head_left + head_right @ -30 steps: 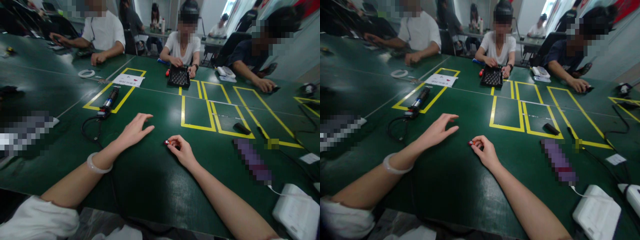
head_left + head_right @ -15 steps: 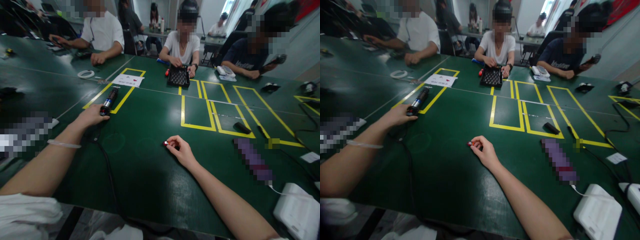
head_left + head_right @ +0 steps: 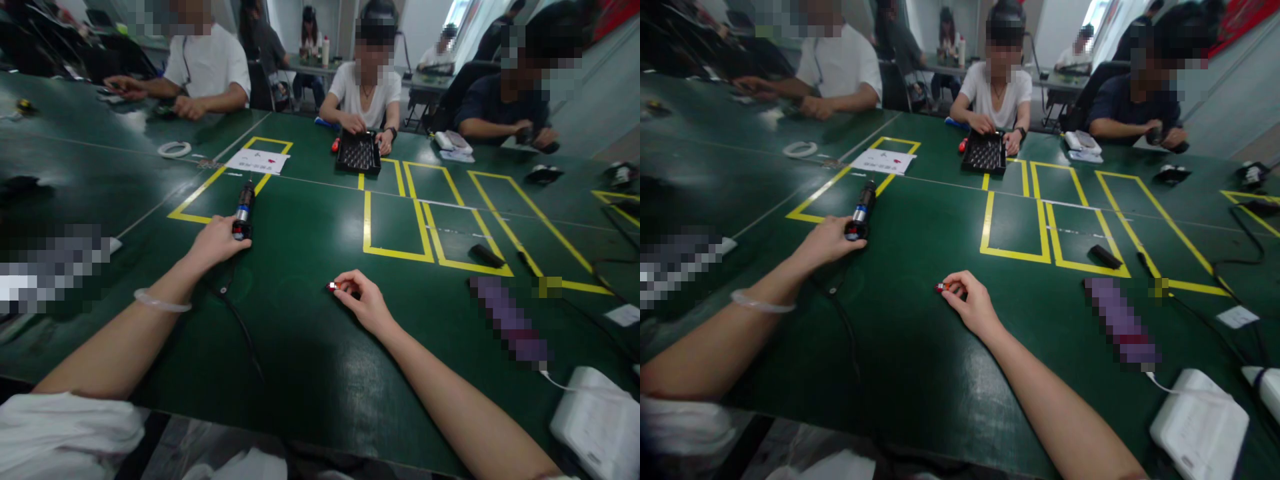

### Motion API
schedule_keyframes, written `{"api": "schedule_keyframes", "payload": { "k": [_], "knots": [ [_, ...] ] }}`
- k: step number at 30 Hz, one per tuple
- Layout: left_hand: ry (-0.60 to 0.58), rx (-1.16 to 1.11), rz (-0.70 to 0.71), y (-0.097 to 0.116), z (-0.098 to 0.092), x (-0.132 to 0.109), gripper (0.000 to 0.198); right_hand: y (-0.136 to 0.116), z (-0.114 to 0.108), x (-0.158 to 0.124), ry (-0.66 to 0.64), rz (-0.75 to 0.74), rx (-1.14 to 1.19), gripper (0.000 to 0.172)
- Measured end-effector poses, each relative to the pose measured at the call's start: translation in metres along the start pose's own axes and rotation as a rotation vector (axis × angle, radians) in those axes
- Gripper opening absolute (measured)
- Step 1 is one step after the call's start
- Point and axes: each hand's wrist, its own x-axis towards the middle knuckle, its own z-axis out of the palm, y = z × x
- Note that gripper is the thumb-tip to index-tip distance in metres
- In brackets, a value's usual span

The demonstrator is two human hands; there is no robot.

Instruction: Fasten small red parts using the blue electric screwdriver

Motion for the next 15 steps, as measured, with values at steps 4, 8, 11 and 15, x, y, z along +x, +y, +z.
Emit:
{"api": "schedule_keyframes", "payload": {
  "k": [4,8,11,15],
  "knots": [
    [-0.035,0.047,0.080,0.037,0.006,-0.020,0.069,0.001,0.001,0.000,0.013,0.005,0.003,0.015],
    [-0.045,-0.006,0.193,0.081,0.010,-0.046,0.068,0.001,0.002,-0.001,0.032,-0.007,0.025,0.017],
    [-0.046,-0.029,0.266,0.110,0.015,-0.065,0.064,0.001,0.002,-0.002,0.042,-0.051,-0.012,0.011],
    [-0.050,-0.055,0.343,0.139,0.022,-0.084,0.062,-0.001,0.000,-0.003,0.057,-0.128,-0.122,0.002]
  ]
}}
